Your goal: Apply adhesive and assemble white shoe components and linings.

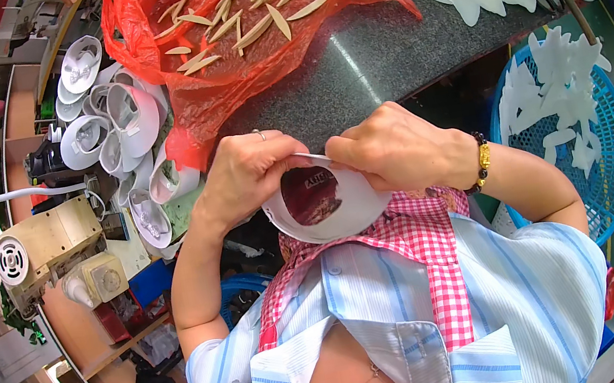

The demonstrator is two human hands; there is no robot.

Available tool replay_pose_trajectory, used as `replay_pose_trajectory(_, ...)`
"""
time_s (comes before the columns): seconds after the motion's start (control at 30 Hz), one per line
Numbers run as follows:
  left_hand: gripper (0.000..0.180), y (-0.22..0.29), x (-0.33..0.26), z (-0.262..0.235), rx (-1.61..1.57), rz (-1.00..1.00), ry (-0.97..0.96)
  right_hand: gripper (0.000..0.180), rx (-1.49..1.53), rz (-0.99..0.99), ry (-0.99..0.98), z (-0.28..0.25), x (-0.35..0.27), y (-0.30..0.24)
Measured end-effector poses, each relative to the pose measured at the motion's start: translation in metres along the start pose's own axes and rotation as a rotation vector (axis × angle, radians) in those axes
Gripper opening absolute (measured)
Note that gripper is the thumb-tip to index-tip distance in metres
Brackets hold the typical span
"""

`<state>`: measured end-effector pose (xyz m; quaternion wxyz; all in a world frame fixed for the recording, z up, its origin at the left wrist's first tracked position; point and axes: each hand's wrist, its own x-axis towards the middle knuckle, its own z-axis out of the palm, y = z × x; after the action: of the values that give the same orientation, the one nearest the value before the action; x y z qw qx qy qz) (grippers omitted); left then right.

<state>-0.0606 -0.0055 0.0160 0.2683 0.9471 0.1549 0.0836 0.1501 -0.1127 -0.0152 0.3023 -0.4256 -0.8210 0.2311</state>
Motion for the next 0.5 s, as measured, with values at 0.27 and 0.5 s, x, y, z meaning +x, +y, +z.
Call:
replay_pose_trajectory(0.27,0.038,0.002,0.011,0.011,-0.305,-0.158,0.138,0.020,0.190,0.349,0.132,-0.026,-0.020,0.011)
replay_pose_trajectory(0.5,0.028,0.031,0.018,0.029,-0.088,-0.279,0.220,0.019,0.057,0.415,0.137,-0.034,-0.008,0.002)
